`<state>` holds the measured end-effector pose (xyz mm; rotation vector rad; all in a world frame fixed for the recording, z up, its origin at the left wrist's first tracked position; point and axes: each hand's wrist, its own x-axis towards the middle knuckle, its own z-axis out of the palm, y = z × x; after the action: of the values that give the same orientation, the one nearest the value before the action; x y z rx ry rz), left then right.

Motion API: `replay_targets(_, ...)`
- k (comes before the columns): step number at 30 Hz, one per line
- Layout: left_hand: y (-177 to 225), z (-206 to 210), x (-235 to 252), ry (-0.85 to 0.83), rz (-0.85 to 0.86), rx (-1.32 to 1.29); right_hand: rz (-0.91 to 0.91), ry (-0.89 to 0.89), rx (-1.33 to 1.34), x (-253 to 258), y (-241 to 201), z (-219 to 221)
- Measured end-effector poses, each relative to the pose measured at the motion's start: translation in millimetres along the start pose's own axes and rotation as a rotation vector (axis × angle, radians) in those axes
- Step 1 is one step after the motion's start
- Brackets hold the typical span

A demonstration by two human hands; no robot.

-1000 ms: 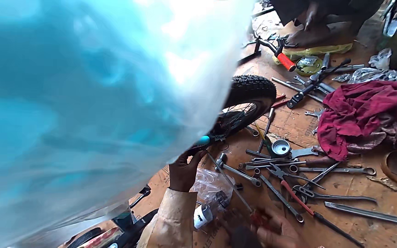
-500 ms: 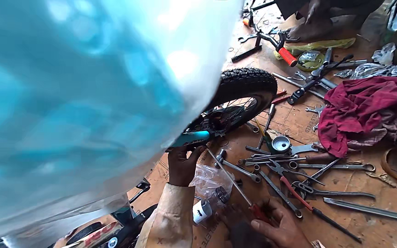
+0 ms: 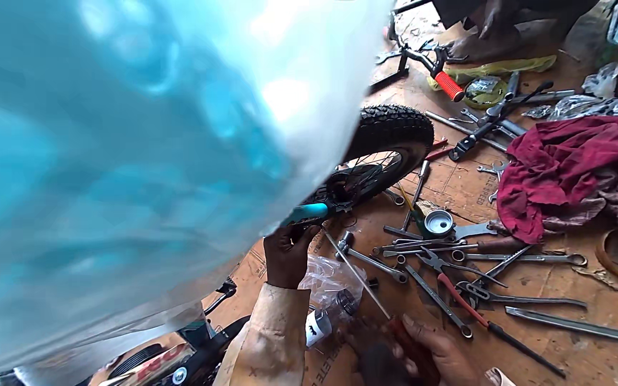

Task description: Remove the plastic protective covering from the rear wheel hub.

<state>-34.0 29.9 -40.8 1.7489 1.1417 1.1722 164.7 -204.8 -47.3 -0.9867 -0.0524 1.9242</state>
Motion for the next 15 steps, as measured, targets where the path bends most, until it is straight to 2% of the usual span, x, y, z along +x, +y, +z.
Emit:
replay_targets(2, 0.0, 0.1, -0.5, 0.000, -0.002, 0.018, 0.013, -0.083, 0.047, -0.6, 2.1, -0.4)
replay_targets(4, 0.9, -0.6, -0.7, -0.006, 0.000, 0.040, -0.062, -0.147, 0.002, -0.3, 6.5, -1.5)
replay_targets(7, 1.0, -0.6, -1.0, -0.001, -0.006, 0.057, -0.123, -0.034, -0.048, 0.6, 8.2, 2.1)
replay_targets(9, -0.9, -1.8, -0.9, 0.000, -0.004, 0.085, -0.057, -0.010, -0.024, 0.0, 5.2, 1.8)
replay_targets(12, -2.4, -2.1, -1.5, 0.002, 0.004, 0.098, 0.021, -0.090, 0.009, -2.0, 3.2, -0.4)
replay_targets(15, -1.6, -2.6, -0.8, 0.007, -0.002, 0.103, -0.177, -0.038, -0.142, -1.6, 7.3, 3.2)
